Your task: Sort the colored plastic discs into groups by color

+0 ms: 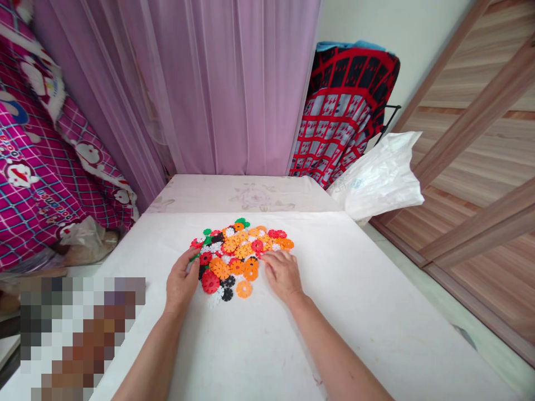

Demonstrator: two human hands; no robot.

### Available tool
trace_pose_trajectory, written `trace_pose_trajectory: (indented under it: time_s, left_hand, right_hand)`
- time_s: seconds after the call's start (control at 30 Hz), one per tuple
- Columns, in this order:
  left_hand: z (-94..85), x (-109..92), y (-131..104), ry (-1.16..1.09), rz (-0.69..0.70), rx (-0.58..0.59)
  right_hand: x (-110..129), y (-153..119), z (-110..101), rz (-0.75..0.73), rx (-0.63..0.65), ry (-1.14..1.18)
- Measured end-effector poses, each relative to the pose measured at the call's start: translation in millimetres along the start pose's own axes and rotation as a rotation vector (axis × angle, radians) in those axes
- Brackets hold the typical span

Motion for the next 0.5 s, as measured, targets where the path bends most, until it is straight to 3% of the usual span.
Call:
trace_pose_trajectory:
  time_s: [0.1,0.2,0.5]
  left_hand:
    - [0.7,1,0,0.0,0.01,0.005]
    - [0.9,1,0,0.013,0.002,0.015]
    - [0.1,-1,0,0.032,-0.008,0.024]
  right_hand:
    - [-30,3,-10,0.174,-0.143,-0.073]
    - [-46,5,-10,0.228,-0.154,-0.101]
    - [-44,15,-3,0.262,-0.107,-0.082]
Point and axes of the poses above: each hand's wrist, its own y-axis towards the middle knuckle, its own z-axis out of the palm, x = y × z, the point moved 5 cm from there along y, towards the middle knuckle, and after that the axes turned 10 degrees about y, right-handed, at the moved point
